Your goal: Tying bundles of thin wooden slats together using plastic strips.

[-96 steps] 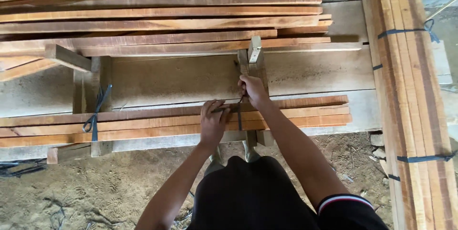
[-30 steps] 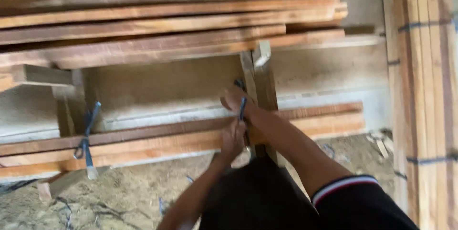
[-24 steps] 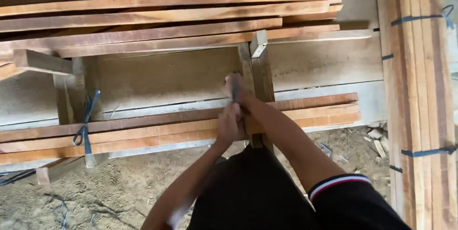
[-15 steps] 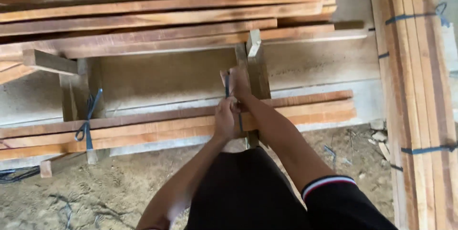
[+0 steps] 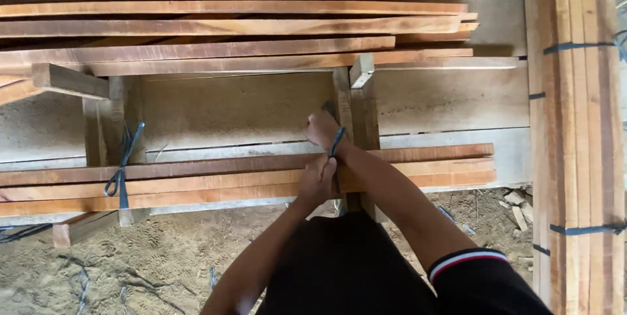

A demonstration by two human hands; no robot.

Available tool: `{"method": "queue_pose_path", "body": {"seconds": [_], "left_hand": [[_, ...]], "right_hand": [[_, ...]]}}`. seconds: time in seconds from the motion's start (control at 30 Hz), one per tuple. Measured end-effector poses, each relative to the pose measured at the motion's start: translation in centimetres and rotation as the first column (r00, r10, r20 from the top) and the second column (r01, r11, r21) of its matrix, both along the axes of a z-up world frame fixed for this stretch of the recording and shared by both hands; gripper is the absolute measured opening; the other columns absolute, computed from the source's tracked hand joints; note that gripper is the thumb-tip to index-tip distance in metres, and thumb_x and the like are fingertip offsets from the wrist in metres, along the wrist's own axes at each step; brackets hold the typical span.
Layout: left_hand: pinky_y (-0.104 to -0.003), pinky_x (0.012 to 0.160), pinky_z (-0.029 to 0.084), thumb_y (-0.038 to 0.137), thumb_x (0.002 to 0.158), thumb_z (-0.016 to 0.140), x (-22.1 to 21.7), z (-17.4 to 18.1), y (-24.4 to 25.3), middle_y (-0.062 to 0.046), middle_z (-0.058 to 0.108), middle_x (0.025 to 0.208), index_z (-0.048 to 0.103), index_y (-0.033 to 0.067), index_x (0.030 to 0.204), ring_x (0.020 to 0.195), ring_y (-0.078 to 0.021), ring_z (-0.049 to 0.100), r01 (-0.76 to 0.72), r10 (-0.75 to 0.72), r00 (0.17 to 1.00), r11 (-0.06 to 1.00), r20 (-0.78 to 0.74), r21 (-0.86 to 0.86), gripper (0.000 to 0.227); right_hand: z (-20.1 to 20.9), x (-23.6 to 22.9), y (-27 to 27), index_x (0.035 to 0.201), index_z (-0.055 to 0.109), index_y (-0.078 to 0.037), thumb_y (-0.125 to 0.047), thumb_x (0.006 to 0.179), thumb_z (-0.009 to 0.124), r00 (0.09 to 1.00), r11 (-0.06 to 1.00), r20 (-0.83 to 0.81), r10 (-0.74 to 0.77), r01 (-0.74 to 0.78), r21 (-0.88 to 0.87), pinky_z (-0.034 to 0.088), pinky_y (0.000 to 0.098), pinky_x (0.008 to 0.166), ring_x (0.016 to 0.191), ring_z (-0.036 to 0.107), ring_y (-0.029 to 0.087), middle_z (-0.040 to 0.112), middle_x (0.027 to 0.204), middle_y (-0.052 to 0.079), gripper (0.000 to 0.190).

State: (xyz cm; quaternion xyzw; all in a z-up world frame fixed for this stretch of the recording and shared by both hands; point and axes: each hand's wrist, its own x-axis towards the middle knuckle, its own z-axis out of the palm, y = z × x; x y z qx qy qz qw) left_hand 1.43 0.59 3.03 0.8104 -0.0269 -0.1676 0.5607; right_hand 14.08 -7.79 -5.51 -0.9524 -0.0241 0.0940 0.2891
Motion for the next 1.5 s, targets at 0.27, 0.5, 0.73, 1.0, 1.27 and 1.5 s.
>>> {"method": "queue_pose_path", "body": {"seconds": [0.27,0.5,0.73,1.0,1.27,1.5], "left_hand": [[-0.038,0.062,0.049,0.033,0.109,0.043,0.2,1.4,-0.2,-0.015,0.051,0.061,0.051,0.0100,0.075,0.061,-0.0248,0.053,0.055,-0.056,0.998,0.995,-0.019,-0.082,0.042],[-0.040,0.069,0.042,0.046,0.104,0.046,1.2,1.4,-1.0,-0.006,0.047,0.067,0.047,0.0124,0.074,0.068,-0.0219,0.045,-0.135,0.097,0.976,0.971,-0.193,-0.197,0.045],[-0.038,0.067,0.041,0.027,0.107,0.030,1.3,5.7,-1.9,-0.016,0.046,0.061,0.047,0.0054,0.070,0.061,-0.0242,0.044,-0.094,0.080,0.992,0.984,-0.100,-0.149,0.045],[-0.030,0.065,0.047,0.032,0.115,0.033,0.6,3.8,-0.4,-0.009,0.050,0.058,0.047,0.0102,0.077,0.058,-0.0122,0.044,0.088,-0.077,0.993,0.988,0.094,-0.124,0.045],[-0.033,0.057,0.048,0.036,0.112,0.045,1.2,-1.1,-0.5,-0.011,0.052,0.057,0.051,0.0113,0.069,0.054,-0.0161,0.049,-0.068,0.065,0.997,0.990,-0.030,-0.121,0.050],[-0.037,0.060,0.048,0.044,0.106,0.050,1.3,2.8,-1.0,-0.010,0.051,0.060,0.050,0.0158,0.071,0.057,-0.0226,0.053,-0.083,0.076,0.986,0.996,-0.146,-0.042,0.045]], "right_hand": [[-1.1,-0.4,1.1,0.097,0.070,0.000,-0.022,0.100,0.041,0.939,0.979,-0.284,-0.194,0.165,-0.123,0.059,0.0538,0.090,0.102,0.074,0.041,0.076,0.102,0.022,0.036],[-2.9,-0.7,-1.5,0.050,0.058,-0.007,-0.023,0.080,0.059,0.941,0.969,0.259,-0.218,0.241,-0.059,0.049,0.0361,0.046,0.055,0.067,0.038,0.057,0.051,0.016,0.034],[-2.1,0.2,-3.6,0.071,0.052,-0.006,-0.042,0.095,0.061,0.804,0.632,-0.340,-0.488,0.594,0.498,0.041,0.0498,0.070,0.069,0.052,0.032,0.056,0.069,0.018,0.044],[-1.2,-0.2,-2.9,0.055,0.043,-0.015,-0.054,0.093,0.052,0.950,0.912,-0.149,-0.276,0.308,0.270,0.041,0.0428,0.059,0.052,0.047,0.026,0.044,0.052,0.007,0.055],[-5.4,-0.6,-1.7,0.080,0.066,0.007,-0.028,0.099,0.060,0.952,0.951,-0.048,0.301,-0.297,0.084,0.050,0.0479,0.052,0.052,0.060,0.035,0.064,0.072,0.025,0.040],[5.2,1.2,3.3,0.119,0.076,-0.001,-0.020,0.101,0.053,0.450,0.689,-0.703,-0.550,0.720,-0.078,0.044,0.0518,0.117,0.128,0.064,0.038,0.073,0.128,0.018,0.035]]}}
